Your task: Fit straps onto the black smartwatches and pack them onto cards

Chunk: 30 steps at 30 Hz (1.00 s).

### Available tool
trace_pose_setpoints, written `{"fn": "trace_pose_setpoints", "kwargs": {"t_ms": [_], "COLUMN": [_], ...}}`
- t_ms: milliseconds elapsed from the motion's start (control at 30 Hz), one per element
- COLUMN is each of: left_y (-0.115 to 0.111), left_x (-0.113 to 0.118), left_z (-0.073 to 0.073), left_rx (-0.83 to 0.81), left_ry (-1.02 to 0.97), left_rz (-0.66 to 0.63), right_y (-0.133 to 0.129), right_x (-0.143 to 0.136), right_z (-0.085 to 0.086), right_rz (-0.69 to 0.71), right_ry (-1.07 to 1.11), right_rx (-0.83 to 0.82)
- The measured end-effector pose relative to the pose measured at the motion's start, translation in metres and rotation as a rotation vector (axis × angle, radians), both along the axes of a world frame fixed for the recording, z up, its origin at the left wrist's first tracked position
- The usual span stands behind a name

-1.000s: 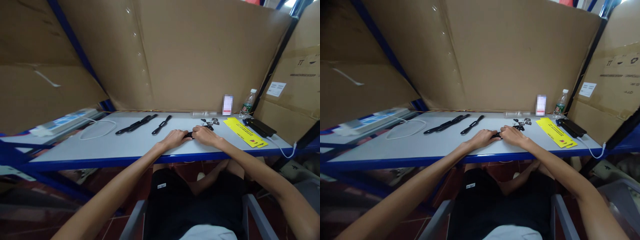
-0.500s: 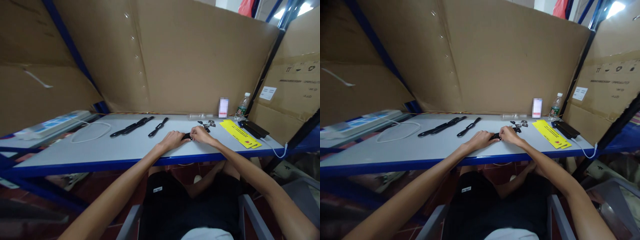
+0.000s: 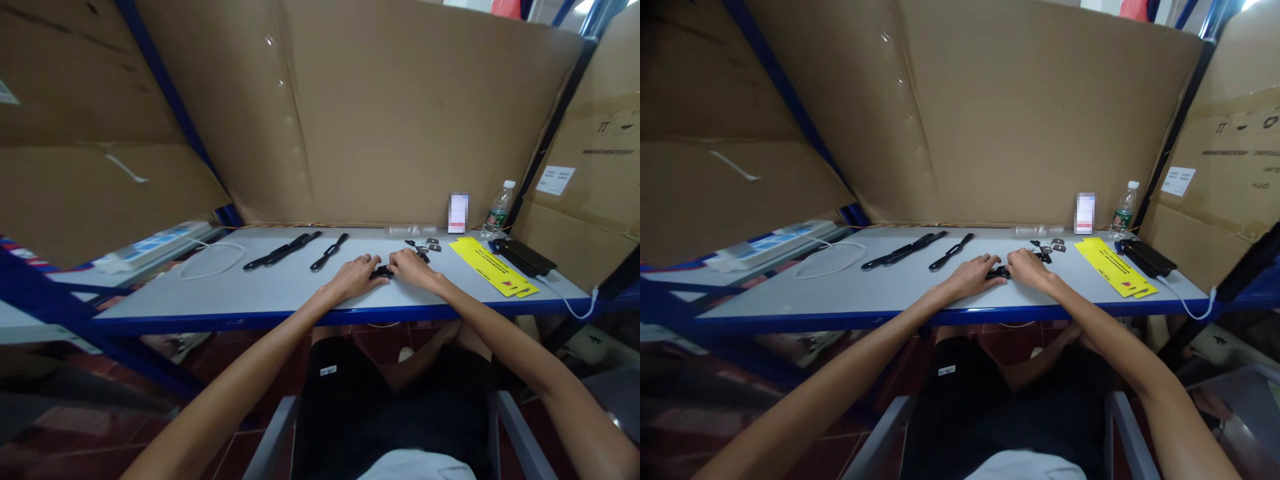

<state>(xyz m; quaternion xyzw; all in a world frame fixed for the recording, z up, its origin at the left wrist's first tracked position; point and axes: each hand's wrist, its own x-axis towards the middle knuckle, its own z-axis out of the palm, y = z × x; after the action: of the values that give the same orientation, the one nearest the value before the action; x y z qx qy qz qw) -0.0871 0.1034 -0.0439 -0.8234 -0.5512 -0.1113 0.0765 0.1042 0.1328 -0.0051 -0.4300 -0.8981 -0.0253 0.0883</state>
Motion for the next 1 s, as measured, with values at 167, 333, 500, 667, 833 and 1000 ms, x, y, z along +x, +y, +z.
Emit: {"fn": "trace_pose_setpoints", "kwargs": {"t_ms": [167, 333, 500, 667, 833, 1000], "left_y": [0.001, 0.003, 0.006, 0.006, 0.003, 0.004], "left_x": [0.011, 0.014, 0.018, 0.022, 0.028, 0.029], "left_z": [0.000, 0.004, 0.005, 0.006, 0.005, 0.005], "left_rx": [-0.015, -0.046, -0.047, -0.044, -0.046, -0.055], "left_ry": [-0.023, -0.047, -0.055, -0.090, -0.095, -0.098], "left_rz": [0.039, 0.039, 0.051, 0.074, 0.150, 0.178], "right_y": [0.004, 0.015, 0.027, 0.031, 0.039, 0.042], "right_x": [-0.001, -0.002, -0.005, -0.007, -0.001, 0.019], "right_z": [-0.007, -0.012, -0.012, -0.016, -0.012, -0.001], "right_rz": [-0.051, -0.051, -0.113, -0.097, -0.072, 0.106], "right_ry": [0.052, 0.104, 0.146, 0.174, 0.199, 0.239], "right_rx": [-0.003, -0.038, -0.066, -0.067, -0.110, -0.115]}}
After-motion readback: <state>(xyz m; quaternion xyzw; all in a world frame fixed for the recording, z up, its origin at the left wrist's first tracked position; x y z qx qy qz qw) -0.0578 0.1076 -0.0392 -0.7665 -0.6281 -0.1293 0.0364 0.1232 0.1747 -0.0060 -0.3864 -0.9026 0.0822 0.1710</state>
